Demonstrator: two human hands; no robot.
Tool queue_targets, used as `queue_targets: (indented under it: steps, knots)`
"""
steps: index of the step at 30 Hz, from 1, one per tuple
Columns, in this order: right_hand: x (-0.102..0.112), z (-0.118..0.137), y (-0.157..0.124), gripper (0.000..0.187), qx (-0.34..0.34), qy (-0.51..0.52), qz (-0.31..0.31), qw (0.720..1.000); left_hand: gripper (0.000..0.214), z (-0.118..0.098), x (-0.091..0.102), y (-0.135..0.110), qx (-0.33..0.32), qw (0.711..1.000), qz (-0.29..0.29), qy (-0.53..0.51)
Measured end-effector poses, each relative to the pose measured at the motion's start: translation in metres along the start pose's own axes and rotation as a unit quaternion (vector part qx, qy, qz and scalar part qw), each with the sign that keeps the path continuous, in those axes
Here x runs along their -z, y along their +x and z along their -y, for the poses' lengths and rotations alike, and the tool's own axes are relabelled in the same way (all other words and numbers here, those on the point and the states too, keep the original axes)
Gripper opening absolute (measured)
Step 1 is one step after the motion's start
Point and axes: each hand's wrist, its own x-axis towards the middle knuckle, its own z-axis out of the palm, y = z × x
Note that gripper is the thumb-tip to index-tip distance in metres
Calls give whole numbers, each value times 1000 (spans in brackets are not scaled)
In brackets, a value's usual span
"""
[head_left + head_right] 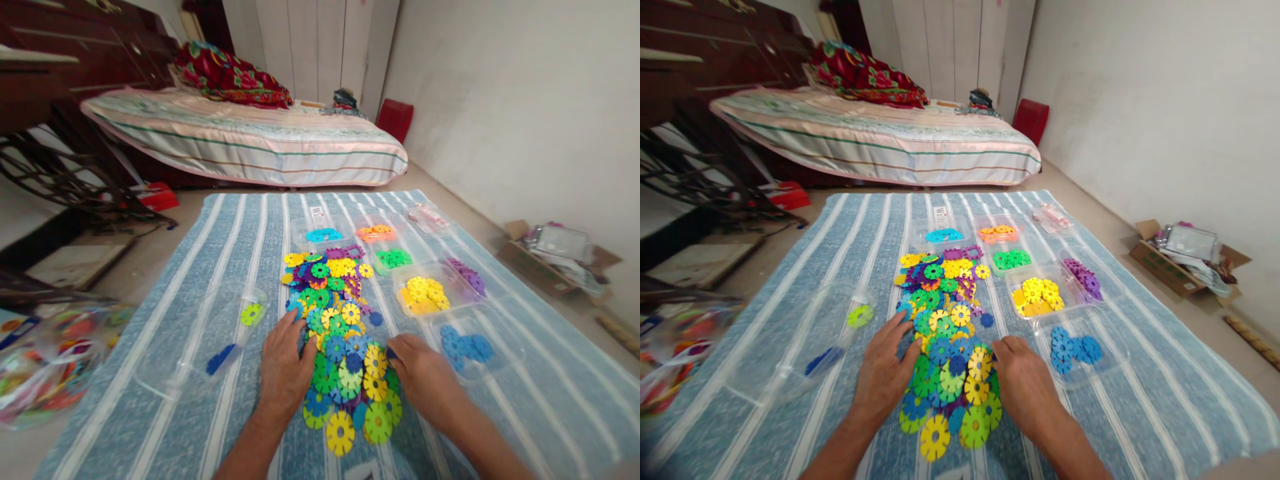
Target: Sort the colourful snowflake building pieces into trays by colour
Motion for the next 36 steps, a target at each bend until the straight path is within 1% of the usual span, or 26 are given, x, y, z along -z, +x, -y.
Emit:
queue_targets:
  steps: [3,6,9,14,20,24,27,32,36]
  knots:
    - [-9,-2,-2,28,12,-26,14,999,28,1,-1,1,2,1000,1,-5]
    - [-14,-4,0,29,26,-41,8,999,26,2,-2,1,9,1000,-2,-13]
    - [-16,-3,2,29,25,-49,-2,998,25,3,-3,1,14,1000,-3,-17]
    - [-13,-1,2,25,7,-41,-23,999,26,3,-4,1,21,999,0,-27]
    - [-10,-6,-1,26,-30,-70,-24,997,27,2,-1,2,16,999,14,-25]
    - [-9,-8,-6,24,-47,-58,-15,997,29,1,0,3,12,999,16,-28]
    - [-10,-6,-7,20,-56,-42,-17,997,27,1,-1,3,11,999,12,-30]
    - [-16,-1,-1,20,-28,-45,-44,998,25,2,-2,3,17,999,9,-33]
    - [-19,-1,2,25,-6,-43,-69,997,24,2,-2,2,11,999,8,-32]
